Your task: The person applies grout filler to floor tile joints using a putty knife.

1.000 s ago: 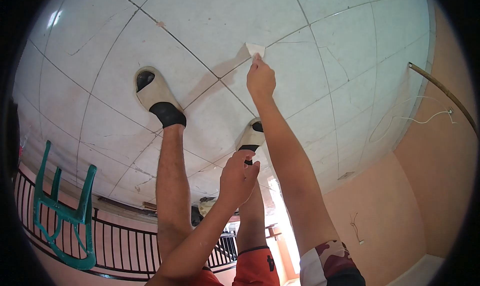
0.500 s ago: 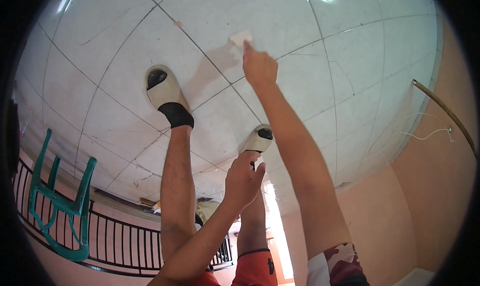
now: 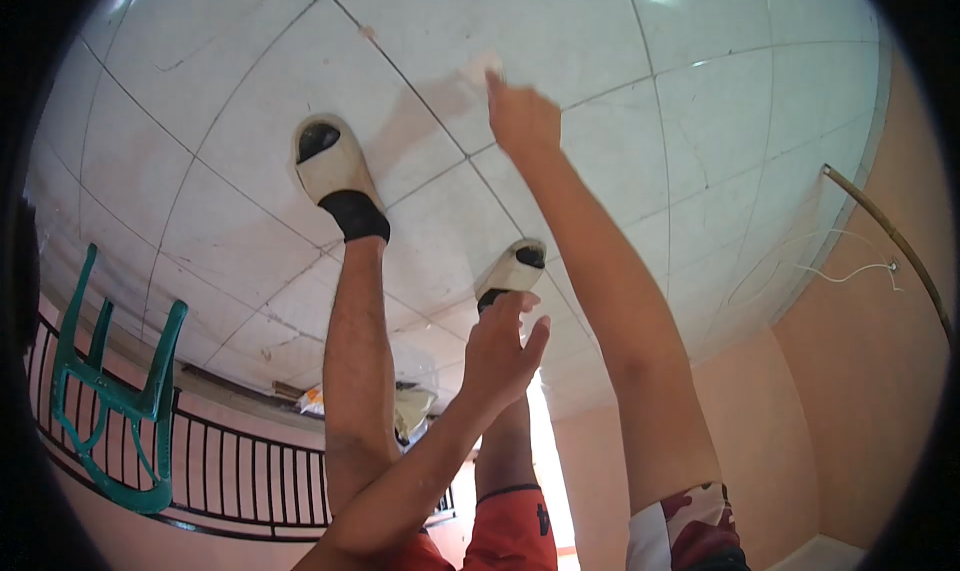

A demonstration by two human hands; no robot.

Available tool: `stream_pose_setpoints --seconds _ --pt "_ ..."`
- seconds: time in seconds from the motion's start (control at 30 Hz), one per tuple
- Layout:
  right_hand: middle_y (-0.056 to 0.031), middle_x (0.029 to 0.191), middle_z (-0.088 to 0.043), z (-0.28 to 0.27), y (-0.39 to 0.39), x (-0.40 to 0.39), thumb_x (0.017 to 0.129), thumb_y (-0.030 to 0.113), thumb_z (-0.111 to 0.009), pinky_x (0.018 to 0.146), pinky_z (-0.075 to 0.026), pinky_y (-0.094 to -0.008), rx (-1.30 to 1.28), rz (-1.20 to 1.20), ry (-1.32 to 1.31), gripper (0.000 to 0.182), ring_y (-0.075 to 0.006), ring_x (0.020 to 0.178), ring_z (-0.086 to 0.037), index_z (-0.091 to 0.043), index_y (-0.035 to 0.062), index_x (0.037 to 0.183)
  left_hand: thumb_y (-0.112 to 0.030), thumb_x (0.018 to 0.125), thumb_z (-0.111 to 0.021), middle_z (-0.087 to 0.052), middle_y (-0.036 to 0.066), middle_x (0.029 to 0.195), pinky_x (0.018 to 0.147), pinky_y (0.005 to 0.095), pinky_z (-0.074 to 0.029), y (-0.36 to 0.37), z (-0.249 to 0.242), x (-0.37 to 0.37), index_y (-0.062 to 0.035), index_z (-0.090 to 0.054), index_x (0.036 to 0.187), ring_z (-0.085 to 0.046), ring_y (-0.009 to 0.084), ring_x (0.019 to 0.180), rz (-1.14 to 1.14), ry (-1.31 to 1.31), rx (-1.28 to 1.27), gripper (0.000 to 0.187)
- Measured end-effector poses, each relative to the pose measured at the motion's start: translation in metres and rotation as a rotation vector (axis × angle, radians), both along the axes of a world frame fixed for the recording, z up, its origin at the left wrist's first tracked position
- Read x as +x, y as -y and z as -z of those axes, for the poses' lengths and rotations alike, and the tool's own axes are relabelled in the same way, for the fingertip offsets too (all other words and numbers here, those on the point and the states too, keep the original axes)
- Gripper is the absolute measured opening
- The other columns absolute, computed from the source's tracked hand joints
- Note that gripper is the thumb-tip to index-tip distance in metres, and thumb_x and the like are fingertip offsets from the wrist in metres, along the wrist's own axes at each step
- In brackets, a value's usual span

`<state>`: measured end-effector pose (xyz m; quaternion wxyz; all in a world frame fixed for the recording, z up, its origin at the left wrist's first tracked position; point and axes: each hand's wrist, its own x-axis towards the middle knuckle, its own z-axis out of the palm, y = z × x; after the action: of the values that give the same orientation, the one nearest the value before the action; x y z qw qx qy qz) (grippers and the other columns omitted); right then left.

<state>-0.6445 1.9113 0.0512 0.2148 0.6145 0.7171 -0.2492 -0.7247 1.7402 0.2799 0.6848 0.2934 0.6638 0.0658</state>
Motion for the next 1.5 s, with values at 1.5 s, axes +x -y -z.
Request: stream_pose_setpoints --seconds 1.5 --pt "-0.0182 0.089 -0.074 -0.002 -0.037 -0.117 0.101 0.027 -0.054 0.073 -0.057 -0.0498 0.029 -0.038 -0.023 0.036 -0.0385 0.084 -0.072 -0.064 0.0212 0.135 -0.021 0.096 -0.062 -0.065 0.013 0.110 0.087 0.0462 -0.049 -0.032 -0.008 -0.061 -0.0051 -0.057 0.118 -0.063 0.0326 0.105 -0.288 0.013 0.065 0.028"
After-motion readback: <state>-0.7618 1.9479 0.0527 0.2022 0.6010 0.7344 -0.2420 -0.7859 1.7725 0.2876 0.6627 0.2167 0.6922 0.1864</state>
